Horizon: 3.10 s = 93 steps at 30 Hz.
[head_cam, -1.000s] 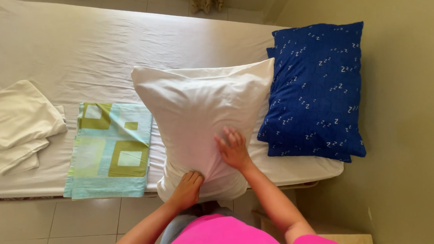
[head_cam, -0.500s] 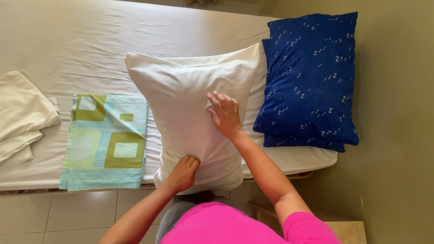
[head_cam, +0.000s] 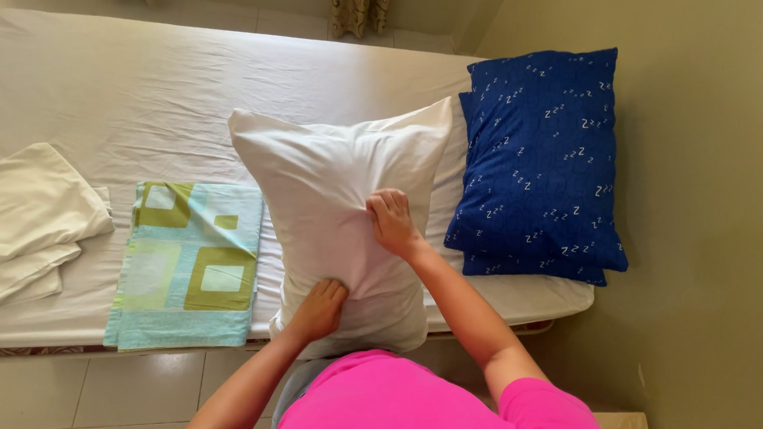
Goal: Putting a white pillowcase onto a blue patterned pillow.
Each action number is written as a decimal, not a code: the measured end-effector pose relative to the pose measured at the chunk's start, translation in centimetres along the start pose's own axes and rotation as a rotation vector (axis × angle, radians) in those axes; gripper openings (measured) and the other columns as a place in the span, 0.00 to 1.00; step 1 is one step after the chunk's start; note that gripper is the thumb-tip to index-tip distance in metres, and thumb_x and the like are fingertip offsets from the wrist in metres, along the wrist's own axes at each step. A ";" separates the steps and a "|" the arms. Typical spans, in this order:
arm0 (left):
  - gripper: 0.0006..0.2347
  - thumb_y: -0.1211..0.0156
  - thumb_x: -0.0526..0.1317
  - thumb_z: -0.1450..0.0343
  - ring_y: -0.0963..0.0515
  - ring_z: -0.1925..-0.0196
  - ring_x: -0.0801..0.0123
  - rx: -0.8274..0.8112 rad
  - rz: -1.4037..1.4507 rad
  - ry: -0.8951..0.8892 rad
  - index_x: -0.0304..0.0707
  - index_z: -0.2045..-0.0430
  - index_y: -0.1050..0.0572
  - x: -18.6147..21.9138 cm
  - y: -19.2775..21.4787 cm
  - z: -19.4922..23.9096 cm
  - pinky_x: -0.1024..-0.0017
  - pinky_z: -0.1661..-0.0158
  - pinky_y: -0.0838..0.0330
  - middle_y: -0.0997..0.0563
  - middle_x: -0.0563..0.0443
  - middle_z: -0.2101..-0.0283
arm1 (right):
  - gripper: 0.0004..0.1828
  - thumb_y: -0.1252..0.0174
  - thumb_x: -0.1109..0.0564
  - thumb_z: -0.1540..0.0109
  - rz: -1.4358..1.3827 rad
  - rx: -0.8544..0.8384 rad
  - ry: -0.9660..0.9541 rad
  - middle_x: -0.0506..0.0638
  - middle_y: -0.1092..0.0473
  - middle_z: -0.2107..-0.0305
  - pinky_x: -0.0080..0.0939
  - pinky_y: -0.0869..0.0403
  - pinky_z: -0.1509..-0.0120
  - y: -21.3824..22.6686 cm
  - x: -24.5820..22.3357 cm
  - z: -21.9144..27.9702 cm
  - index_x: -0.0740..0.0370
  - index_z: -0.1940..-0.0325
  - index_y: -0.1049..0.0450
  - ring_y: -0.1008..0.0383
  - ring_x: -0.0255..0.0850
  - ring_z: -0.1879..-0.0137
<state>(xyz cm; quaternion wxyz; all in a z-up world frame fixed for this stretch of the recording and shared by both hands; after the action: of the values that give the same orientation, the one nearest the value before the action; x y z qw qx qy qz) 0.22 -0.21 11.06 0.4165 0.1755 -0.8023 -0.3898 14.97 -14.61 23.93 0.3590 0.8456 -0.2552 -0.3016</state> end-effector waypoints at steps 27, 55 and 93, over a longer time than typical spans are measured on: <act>0.14 0.34 0.49 0.31 0.20 0.70 0.44 0.223 -0.109 0.096 0.39 0.66 0.27 -5.6 11.7 -9.5 0.52 0.71 0.26 0.22 0.41 0.69 | 0.07 0.40 0.61 0.41 0.070 0.020 0.099 0.53 0.32 0.63 0.52 0.31 0.44 1.0 6.2 3.7 0.58 0.61 0.30 0.31 0.53 0.51; 0.06 0.42 0.28 0.33 0.22 0.61 0.47 0.548 -0.154 0.311 0.34 0.66 0.21 -13.9 8.3 -2.2 0.56 0.58 0.27 0.20 0.42 0.65 | 0.22 0.44 0.65 0.40 -0.043 0.309 -0.310 0.62 0.36 0.44 0.57 0.41 0.32 -4.7 13.7 3.8 0.62 0.41 0.32 0.40 0.61 0.35; 0.04 0.42 0.36 0.35 0.23 0.58 0.44 -0.185 0.140 -0.146 0.38 0.71 0.27 -6.7 1.6 -12.3 0.55 0.55 0.30 0.22 0.41 0.65 | 0.16 0.48 0.68 0.45 -0.043 0.153 -0.052 0.60 0.29 0.53 0.57 0.33 0.40 -3.0 11.1 12.1 0.65 0.53 0.29 0.30 0.59 0.46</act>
<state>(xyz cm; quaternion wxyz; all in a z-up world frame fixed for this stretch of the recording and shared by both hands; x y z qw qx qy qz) 14.20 -1.04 12.97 0.3977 0.0510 -0.8014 -0.4439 14.88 -25.43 11.23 0.2800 0.8677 -0.2683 -0.3110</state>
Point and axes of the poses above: each hand's wrist, its own z-axis away from the middle knuckle, its own y-axis out of the back of the hand, x = y × z, the point moved 7 cm from there along -z, towards the middle knuckle
